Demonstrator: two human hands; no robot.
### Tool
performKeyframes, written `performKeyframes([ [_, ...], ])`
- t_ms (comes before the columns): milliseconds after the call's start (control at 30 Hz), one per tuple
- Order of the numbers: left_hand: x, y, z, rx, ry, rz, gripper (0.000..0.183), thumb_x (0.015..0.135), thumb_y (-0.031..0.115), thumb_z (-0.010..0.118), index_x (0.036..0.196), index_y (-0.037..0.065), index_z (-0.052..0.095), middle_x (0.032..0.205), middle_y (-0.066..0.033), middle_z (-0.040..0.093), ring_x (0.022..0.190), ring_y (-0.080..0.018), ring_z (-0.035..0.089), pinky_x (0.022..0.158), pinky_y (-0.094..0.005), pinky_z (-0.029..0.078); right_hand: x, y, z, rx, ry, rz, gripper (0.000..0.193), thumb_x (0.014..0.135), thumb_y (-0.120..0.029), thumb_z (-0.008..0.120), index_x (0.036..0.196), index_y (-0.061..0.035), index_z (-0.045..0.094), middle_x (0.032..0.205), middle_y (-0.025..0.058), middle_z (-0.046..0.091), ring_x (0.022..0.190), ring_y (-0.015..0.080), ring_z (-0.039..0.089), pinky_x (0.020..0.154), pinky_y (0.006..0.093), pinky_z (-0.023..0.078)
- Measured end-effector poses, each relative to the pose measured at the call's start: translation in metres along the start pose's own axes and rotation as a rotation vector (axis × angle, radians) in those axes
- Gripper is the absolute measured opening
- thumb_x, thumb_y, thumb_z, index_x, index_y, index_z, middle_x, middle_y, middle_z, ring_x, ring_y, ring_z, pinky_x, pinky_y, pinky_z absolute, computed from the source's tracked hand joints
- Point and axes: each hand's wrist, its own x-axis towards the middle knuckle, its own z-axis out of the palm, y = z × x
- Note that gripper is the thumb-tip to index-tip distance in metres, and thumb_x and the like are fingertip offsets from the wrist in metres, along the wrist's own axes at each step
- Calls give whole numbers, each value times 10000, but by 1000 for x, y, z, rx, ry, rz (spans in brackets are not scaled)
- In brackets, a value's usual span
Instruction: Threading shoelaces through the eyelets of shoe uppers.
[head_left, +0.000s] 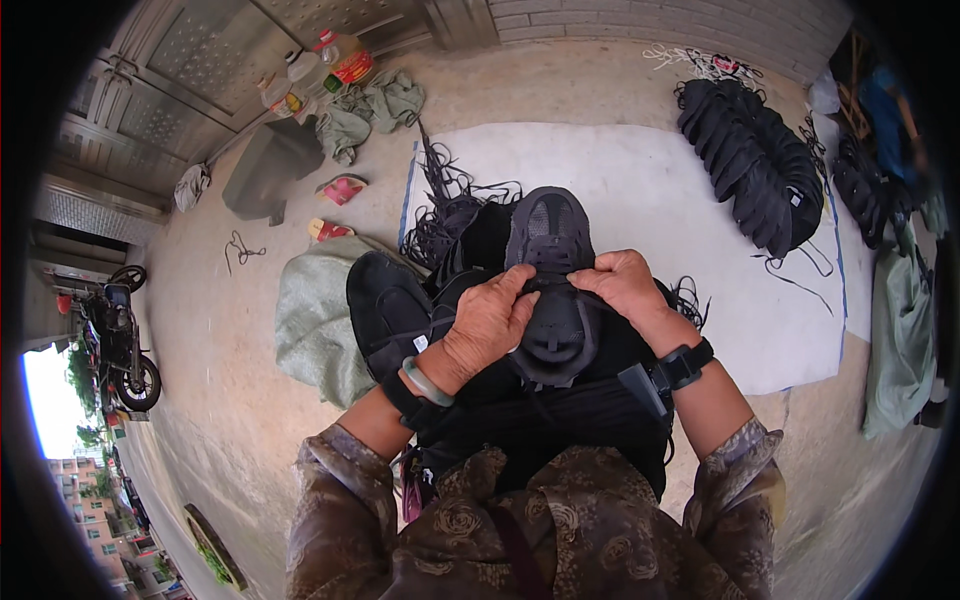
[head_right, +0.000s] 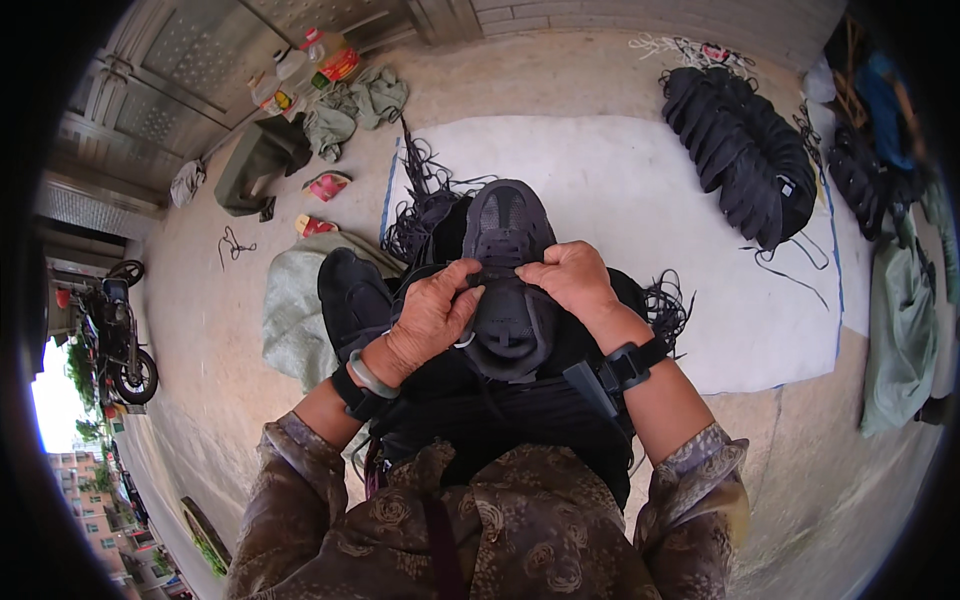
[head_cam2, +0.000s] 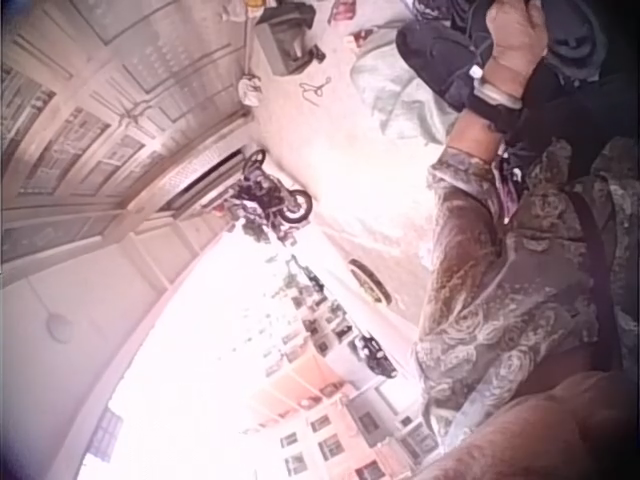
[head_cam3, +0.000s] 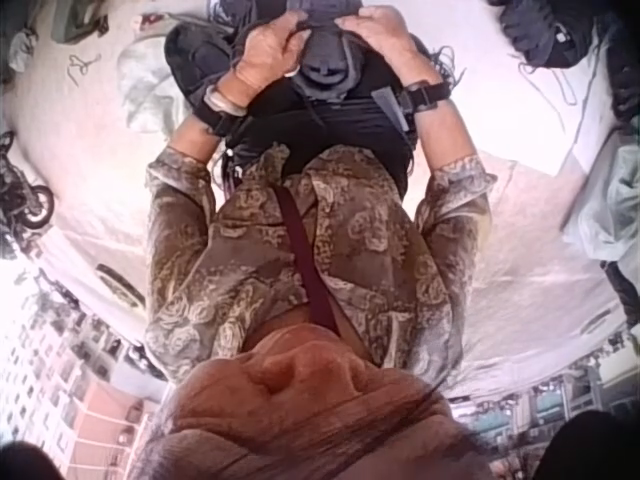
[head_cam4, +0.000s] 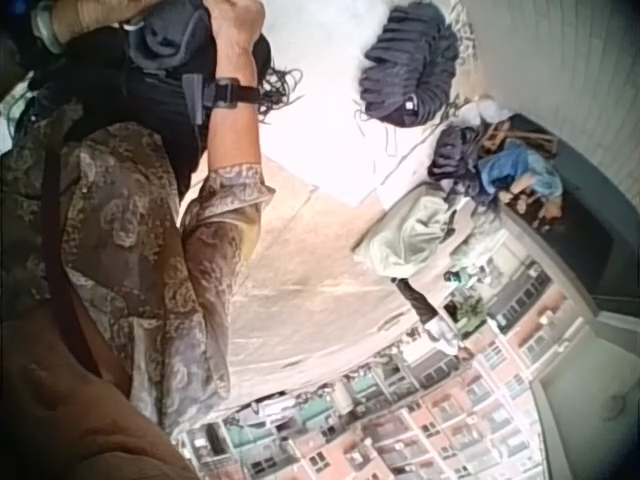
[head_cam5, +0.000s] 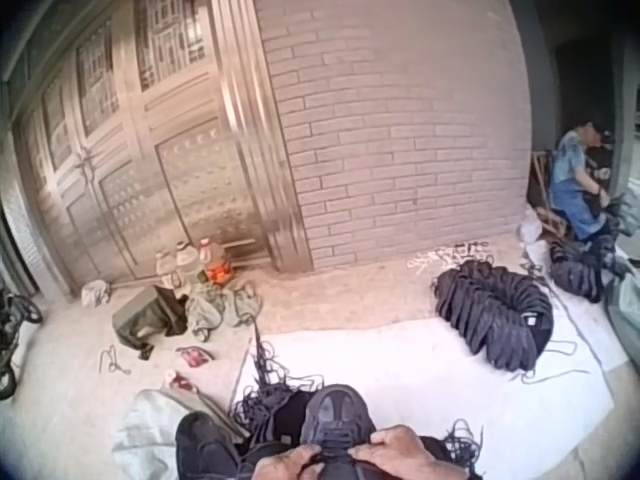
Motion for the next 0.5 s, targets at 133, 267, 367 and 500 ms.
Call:
performKeyframes([
  [133, -2, 8, -6, -87, 0, -128, 254, 762, -25, 576, 1007, 28, 538, 570, -56, 498, 502, -136, 497, 514, -258, 415, -4, -12, 8, -157, 103, -81, 272, 669, -215, 731, 606, -28, 544, 584, 40, 525, 574, 127, 498, 548, 287, 415],
  [267, -16, 24, -23, -303, -57, -153, 253, 759, -81, 540, 982, 38, 530, 542, 18, 425, 504, -46, 392, 515, -198, 340, -5, -13, 8, -84, 30, -57, 229, 683, -206, 721, 681, -31, 572, 660, 54, 575, 625, 138, 534, 589, 282, 435],
  [367, -33, 33, -51, -313, -148, -112, 291, 746, -124, 517, 992, 32, 519, 538, 23, 411, 512, -38, 384, 513, -192, 320, -4, -9, 5, -1, -2, -74, 238, 683, -211, 723, 687, -20, 581, 648, 50, 568, 622, 130, 530, 590, 279, 437],
  [500, -54, 37, -83, -337, -194, -154, 306, 711, -128, 517, 965, 43, 539, 534, -9, 360, 473, -87, 358, 485, -215, 312, -1, -8, 0, 73, -64, -55, 256, 707, -232, 727, 694, -14, 595, 655, 24, 561, 628, 120, 519, 594, 267, 434],
])
